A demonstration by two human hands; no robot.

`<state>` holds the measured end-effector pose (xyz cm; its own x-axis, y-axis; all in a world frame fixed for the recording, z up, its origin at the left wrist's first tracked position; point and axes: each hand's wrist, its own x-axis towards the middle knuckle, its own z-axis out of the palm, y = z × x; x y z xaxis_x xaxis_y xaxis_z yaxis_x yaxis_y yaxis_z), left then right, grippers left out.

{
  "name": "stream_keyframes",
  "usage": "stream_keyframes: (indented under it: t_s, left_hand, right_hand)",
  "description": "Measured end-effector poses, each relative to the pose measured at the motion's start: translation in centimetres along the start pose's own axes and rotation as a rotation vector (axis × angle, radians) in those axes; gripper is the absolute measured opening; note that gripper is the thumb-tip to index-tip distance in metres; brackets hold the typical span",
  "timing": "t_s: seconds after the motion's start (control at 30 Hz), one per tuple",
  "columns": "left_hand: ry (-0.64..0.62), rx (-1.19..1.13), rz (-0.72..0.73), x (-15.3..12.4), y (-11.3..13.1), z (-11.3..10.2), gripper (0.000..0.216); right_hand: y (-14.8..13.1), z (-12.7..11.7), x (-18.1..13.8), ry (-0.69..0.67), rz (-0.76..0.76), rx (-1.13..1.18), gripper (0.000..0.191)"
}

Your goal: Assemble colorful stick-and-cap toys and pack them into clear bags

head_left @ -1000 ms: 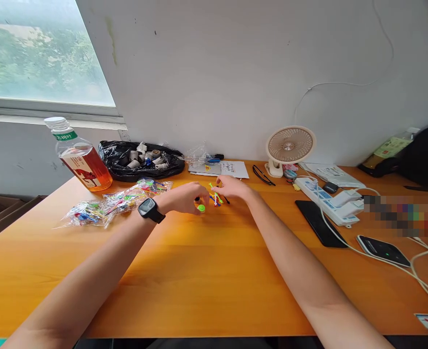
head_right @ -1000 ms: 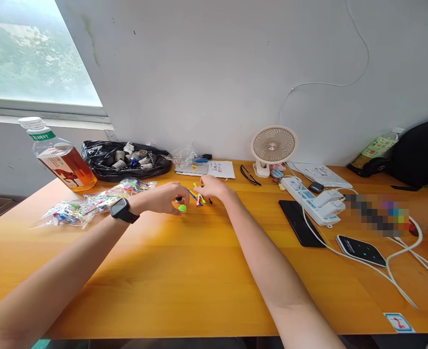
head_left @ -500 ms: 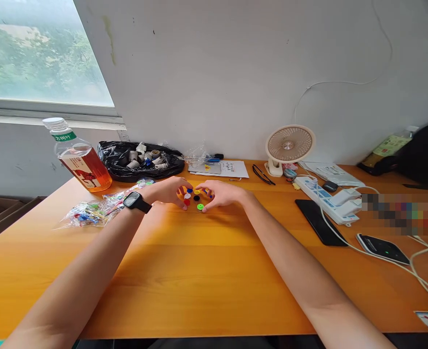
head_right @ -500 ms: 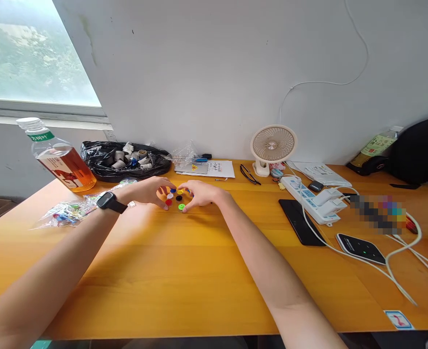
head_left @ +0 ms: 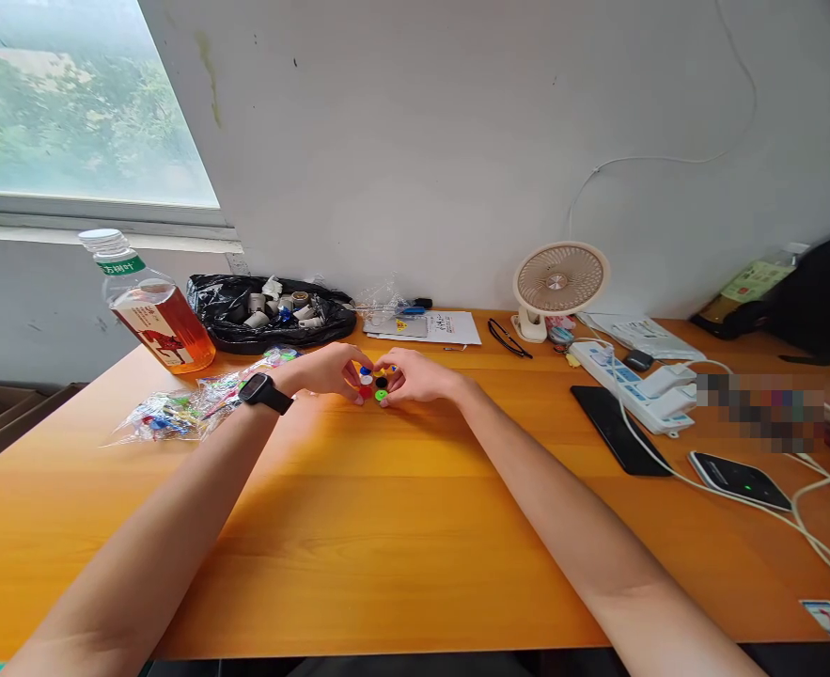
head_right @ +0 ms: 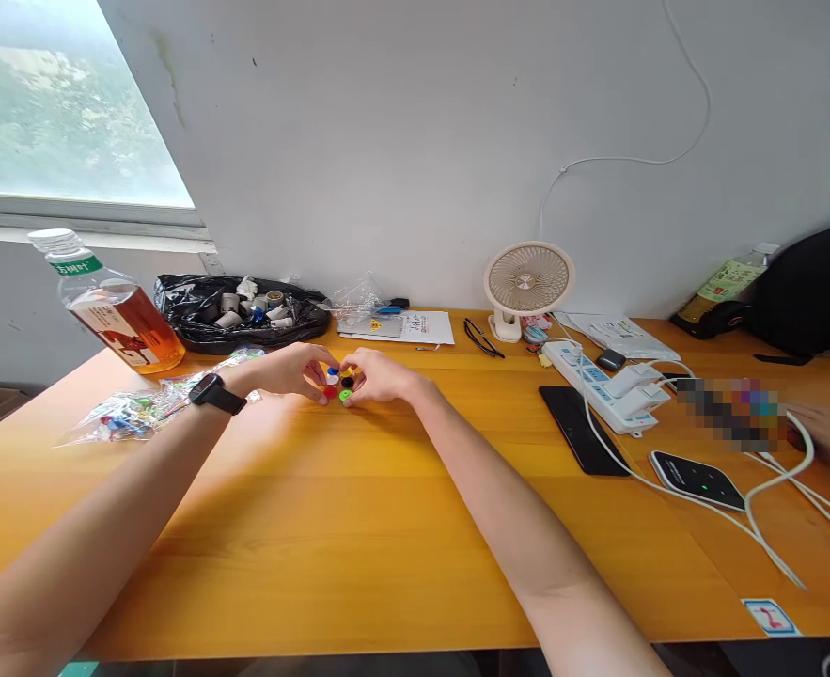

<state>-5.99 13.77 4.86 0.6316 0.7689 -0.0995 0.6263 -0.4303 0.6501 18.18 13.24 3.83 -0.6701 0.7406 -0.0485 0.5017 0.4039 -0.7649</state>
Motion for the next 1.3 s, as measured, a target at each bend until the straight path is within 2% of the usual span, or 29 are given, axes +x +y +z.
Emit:
stream_keyframes:
  t_s: [0.2, 0.4, 0.53, 0.67, 0.97, 1.3]
  left_hand:
    - [-0.019, -0.016, -0.003, -0.2, 0.4, -0.2, 0.057]
    - [0.021, 0.043, -0.050, -0.4, 0.5, -0.7, 0.069]
    - [0.053, 0.121, -0.079, -0.2, 0.3, -0.8, 0.064]
    - [0.008, 0.135, -0.076, 0.1, 0.3, -0.6, 0.059]
    - [-0.002, 0.094, -0.056, 0.1, 0.3, -0.4, 0.053]
    - [0.034, 0.131, -0.043, 0.3, 0.5, 0.0, 0.053]
  right_hand:
    - [0.0, 0.6, 0.4, 0.047, 0.065, -0.029, 0.052]
    - [-0.9, -0.1, -0.3, 0.088, 0.119, -0.065, 0.056]
    - [-1.2, -0.2, -0.3, 0.100, 0.233, -0.056, 0.033]
    - [-0.9, 0.2, 0.1, 0.074, 0.196, -0.016, 0.021]
    - [-0.3, 0.6, 0.4, 0.078, 0.132, -0.081, 0.016]
    - [-1.0, 0.0, -0.1, 0.036, 0.121, -0.094, 0.019]
